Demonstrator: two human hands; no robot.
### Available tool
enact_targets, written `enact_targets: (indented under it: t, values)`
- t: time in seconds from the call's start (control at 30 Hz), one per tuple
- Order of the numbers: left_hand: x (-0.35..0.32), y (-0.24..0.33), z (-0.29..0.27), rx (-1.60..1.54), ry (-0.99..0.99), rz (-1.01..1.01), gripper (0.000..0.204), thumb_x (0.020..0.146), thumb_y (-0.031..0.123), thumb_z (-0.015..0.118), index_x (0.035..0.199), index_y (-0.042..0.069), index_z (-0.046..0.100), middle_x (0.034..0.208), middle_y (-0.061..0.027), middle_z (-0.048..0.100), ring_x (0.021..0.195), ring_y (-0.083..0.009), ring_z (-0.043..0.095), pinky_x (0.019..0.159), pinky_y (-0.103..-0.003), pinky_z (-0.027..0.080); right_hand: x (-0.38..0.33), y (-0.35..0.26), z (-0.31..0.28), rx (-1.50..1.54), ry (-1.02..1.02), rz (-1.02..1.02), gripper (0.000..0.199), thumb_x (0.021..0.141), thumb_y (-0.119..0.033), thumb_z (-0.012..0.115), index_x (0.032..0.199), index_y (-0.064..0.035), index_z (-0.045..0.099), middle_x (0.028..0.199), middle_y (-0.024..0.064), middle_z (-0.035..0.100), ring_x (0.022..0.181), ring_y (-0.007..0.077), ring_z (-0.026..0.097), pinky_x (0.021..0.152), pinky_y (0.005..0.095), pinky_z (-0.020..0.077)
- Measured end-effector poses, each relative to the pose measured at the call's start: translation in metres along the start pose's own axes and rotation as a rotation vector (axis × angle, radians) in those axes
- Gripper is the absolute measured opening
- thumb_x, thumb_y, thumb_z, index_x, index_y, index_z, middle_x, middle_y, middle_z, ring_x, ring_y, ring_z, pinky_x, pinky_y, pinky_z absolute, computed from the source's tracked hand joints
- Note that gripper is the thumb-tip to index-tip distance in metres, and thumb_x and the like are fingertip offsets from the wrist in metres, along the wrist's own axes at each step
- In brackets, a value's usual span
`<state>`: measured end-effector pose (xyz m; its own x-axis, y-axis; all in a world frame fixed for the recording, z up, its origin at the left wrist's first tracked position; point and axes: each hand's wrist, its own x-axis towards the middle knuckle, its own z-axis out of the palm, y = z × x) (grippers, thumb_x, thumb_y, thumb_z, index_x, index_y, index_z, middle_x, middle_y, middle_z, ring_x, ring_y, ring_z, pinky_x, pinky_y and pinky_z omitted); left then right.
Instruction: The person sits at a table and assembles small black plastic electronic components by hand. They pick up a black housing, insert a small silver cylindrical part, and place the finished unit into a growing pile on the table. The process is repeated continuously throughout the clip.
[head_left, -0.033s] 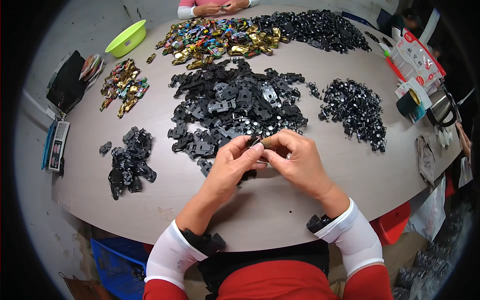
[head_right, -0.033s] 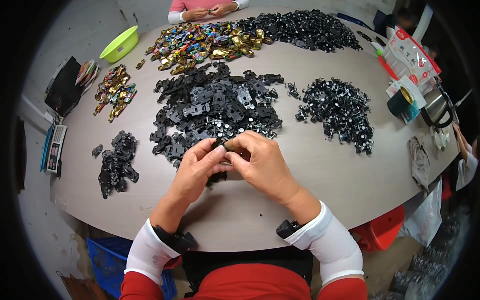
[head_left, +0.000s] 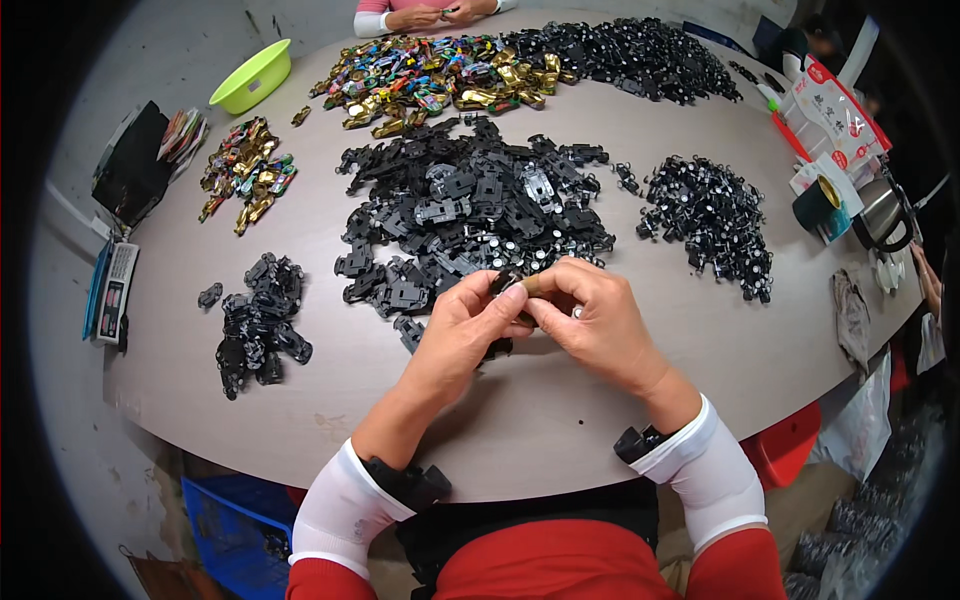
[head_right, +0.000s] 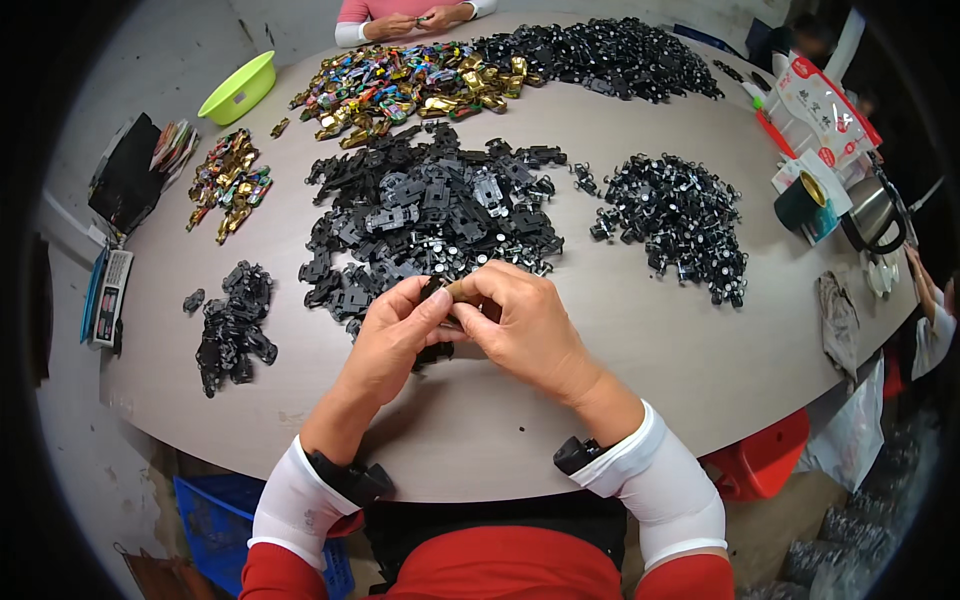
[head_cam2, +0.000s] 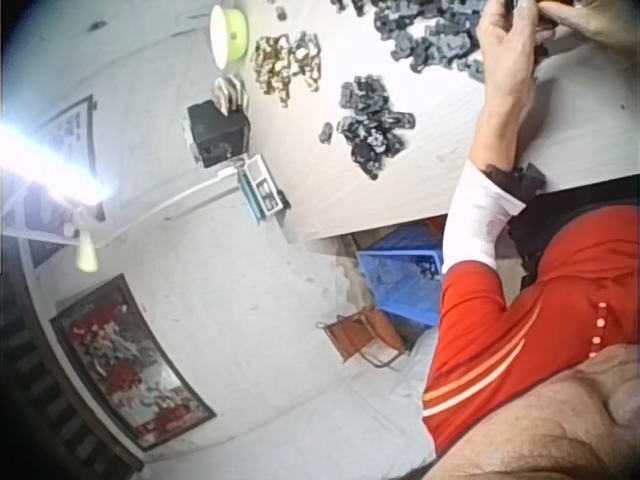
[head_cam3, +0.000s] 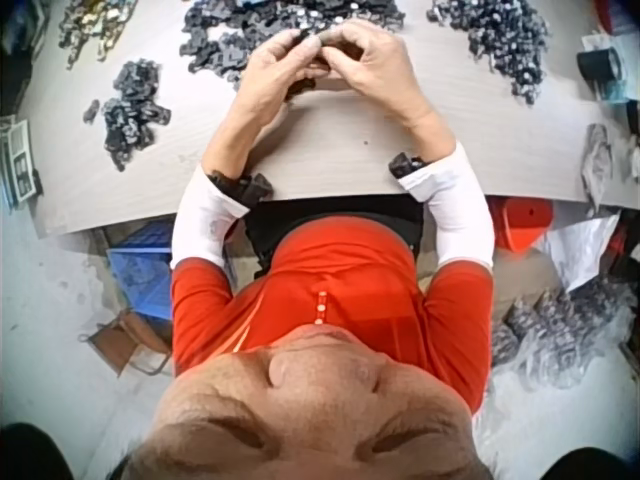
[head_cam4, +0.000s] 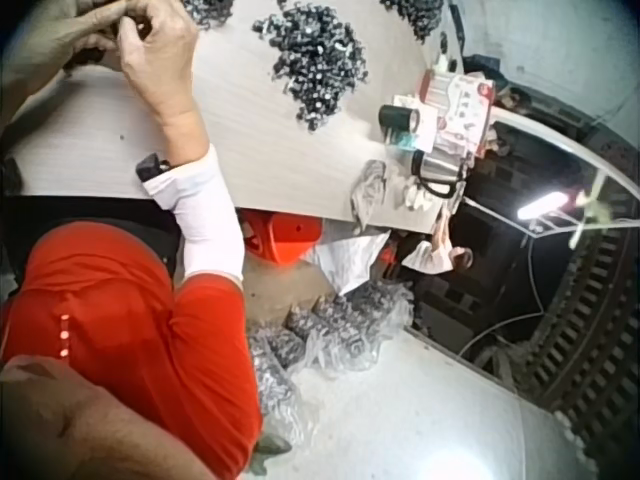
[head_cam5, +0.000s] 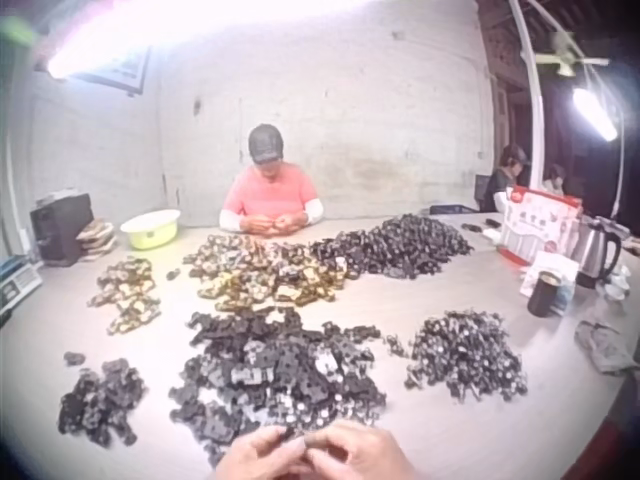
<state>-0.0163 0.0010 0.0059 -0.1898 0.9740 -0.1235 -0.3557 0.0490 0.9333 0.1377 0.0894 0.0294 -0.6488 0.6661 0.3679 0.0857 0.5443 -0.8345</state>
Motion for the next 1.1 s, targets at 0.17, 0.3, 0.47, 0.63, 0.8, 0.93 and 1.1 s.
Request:
enact_targets:
  t: [0.17,0.3,0.47,0.63,0.8,0.93,1.1]
  values:
    - [0.005,0.0,-0.012,-0.018,0.073,0.017,0.017,0.1,0.018,0.059,0.104,0.002,0.063,0.093,-0.0057,0.069,0.078,-0.0125,0.066,0.074,-0.029,0.056,0.003,0.013,-0.034,0.008,0.062,0.173,0.01,0.083,-0.005,0.07,0.091,0.0006,0.071,0.08,0.0073,0.067,0.067,0.0102,0.061,0.058,0.0253,0.0475]
    - [0.004,0.003,-0.016,-0.012,0.116,0.084,0.015,0.099,0.019,0.06,0.098,0.005,0.061,0.091,-0.0051,0.069,0.077,-0.0121,0.065,0.074,-0.03,0.056,-0.003,0.032,-0.055,-0.316,-0.072,0.119,0.011,0.081,-0.003,0.069,0.09,0.0027,0.069,0.078,0.011,0.067,0.066,0.0165,0.063,0.061,0.0283,0.0499]
    - [0.006,0.002,-0.014,-0.025,0.141,0.073,0.014,0.099,0.019,0.061,0.099,0.005,0.061,0.092,-0.0046,0.068,0.079,-0.0122,0.066,0.074,-0.03,0.056,-0.008,0.031,-0.055,-0.339,-0.174,0.077,0.011,0.079,-0.002,0.067,0.09,0.003,0.068,0.082,0.0128,0.066,0.071,0.0231,0.065,0.066,0.0323,0.0513]
    - [0.006,0.001,-0.011,-0.038,0.126,0.056,0.015,0.099,0.019,0.061,0.101,0.004,0.062,0.093,-0.0048,0.068,0.08,-0.0124,0.066,0.075,-0.03,0.057,-0.008,0.034,-0.051,-0.358,-0.224,0.088,0.008,0.079,-0.001,0.066,0.086,0.0014,0.068,0.084,0.0128,0.064,0.074,0.0261,0.065,0.067,0.0349,0.0512]
    - [0.002,0.004,-0.006,-0.077,0.109,-0.002,0.017,0.098,0.019,0.062,0.104,0.003,0.063,0.094,-0.0058,0.069,0.081,-0.0133,0.067,0.076,-0.03,0.058,-0.007,0.043,-0.049,-0.347,-0.192,0.085,0.006,0.079,-0.002,0.068,0.084,-0.0004,0.068,0.085,0.0112,0.064,0.074,0.0233,0.064,0.065,0.0342,0.0504]
    - [0.001,0.009,-0.006,-0.118,0.13,-0.05,0.017,0.097,0.019,0.063,0.104,0.004,0.063,0.095,-0.0066,0.07,0.081,-0.0143,0.068,0.076,-0.03,0.058,-0.004,0.027,-0.049,-0.198,-0.114,0.094,0.008,0.077,0.0,0.07,0.084,-0.0015,0.068,0.096,0.0089,0.067,0.079,0.0177,0.065,0.066,0.0317,0.0513]
    - [0.001,0.008,-0.005,-0.154,0.127,-0.049,0.017,0.096,0.019,0.065,0.104,0.004,0.062,0.096,-0.0066,0.07,0.082,-0.0142,0.068,0.077,-0.03,0.058,-0.007,0.017,-0.023,-0.066,0.02,-0.115,0.013,0.075,0.0,0.073,0.086,-0.0034,0.068,0.108,0.0105,0.069,0.094,0.0196,0.067,0.076,0.0318,0.0538]
